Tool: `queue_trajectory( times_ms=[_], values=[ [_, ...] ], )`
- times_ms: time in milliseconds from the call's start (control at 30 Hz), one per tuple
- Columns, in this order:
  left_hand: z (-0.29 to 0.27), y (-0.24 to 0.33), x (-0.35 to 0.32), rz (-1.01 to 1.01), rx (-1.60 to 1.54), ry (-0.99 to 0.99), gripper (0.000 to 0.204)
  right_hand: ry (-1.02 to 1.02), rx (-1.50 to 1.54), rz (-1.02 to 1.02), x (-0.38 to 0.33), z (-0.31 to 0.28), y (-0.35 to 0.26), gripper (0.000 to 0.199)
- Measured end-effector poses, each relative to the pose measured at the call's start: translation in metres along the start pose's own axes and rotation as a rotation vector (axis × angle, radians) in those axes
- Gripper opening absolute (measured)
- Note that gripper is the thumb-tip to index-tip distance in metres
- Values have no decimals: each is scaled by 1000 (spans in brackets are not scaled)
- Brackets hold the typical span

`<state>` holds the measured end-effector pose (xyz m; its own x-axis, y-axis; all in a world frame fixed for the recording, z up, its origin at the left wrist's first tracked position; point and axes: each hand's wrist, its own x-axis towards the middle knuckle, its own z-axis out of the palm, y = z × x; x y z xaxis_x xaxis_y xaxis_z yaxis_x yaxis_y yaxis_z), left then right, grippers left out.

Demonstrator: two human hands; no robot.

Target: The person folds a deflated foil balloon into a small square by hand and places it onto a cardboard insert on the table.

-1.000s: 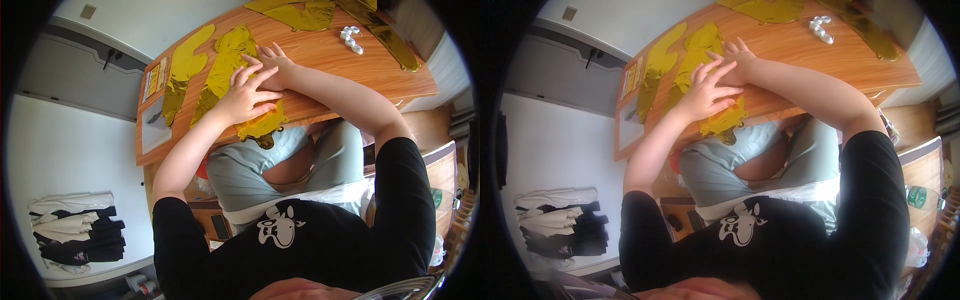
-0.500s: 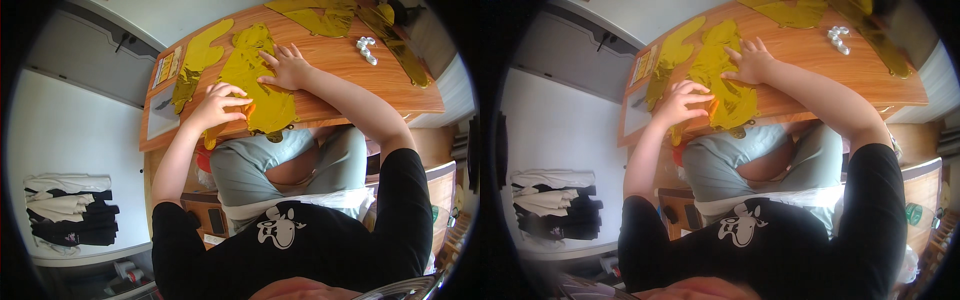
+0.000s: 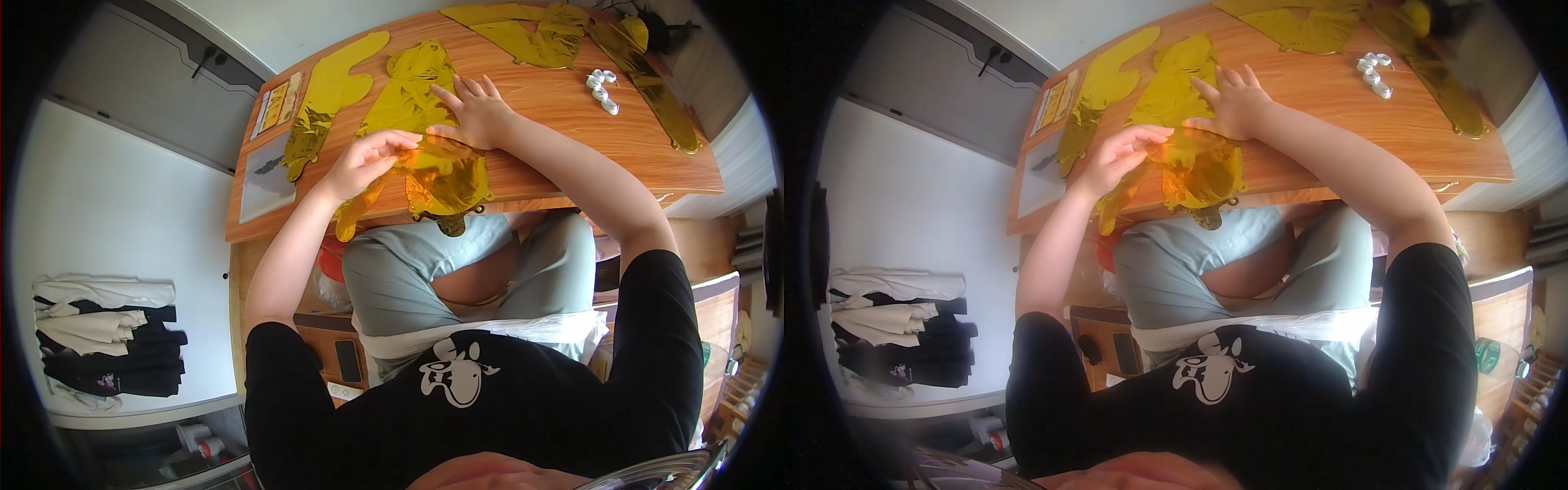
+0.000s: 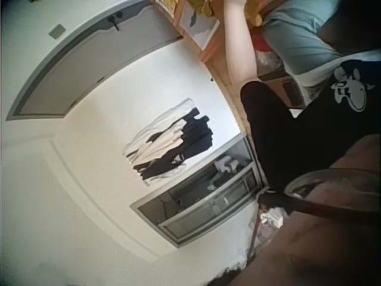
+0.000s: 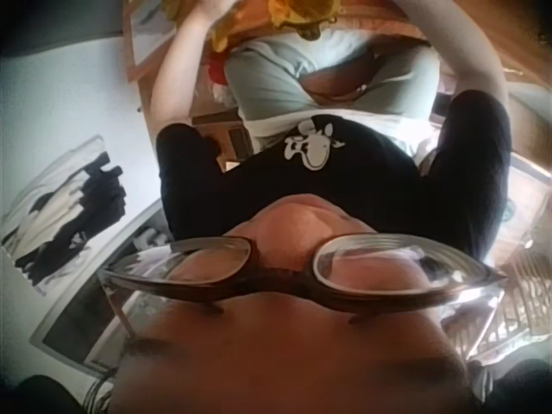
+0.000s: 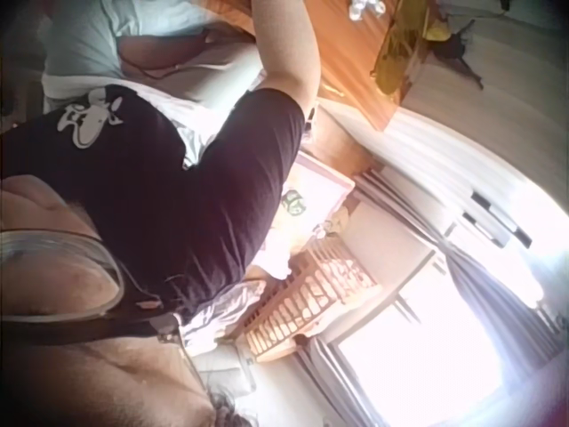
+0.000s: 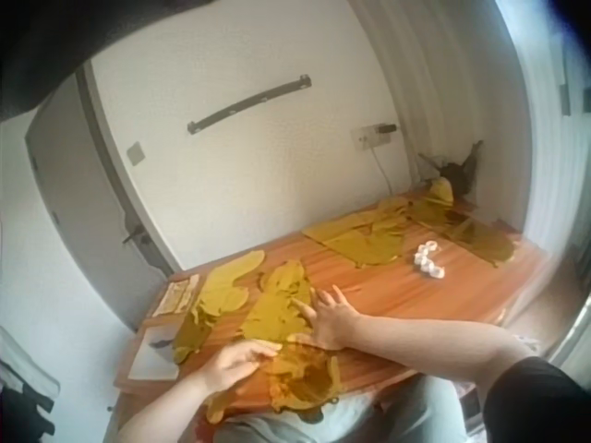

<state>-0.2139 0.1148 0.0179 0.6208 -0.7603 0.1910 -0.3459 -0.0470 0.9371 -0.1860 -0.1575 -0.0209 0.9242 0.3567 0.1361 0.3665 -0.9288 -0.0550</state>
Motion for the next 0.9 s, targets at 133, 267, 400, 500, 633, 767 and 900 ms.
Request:
queue_trajectory(
  times_ms=[133,267,400,500,633,767,900],
  values=[
    [14,19,-4,-69,506,-56,48,1,-21,5,-1,1,2,97],
    [3,15,-10,285,1175,-215,33,8,-16,4,1,-1,-2,97],
    [7,17,-13,426,1211,-162,21,12,-29,14,0,1,-1,97],
    [9,22,-18,485,1320,-162,19,10,-28,14,0,0,-1,97],
    [21,22,-10,569,1218,-50,21,14,-19,14,0,0,-2,95],
    [36,10,4,454,977,69,22,12,-17,6,1,1,-2,93],
    [47,2,10,319,811,11,20,3,-27,9,0,1,-1,89]
  ],
)
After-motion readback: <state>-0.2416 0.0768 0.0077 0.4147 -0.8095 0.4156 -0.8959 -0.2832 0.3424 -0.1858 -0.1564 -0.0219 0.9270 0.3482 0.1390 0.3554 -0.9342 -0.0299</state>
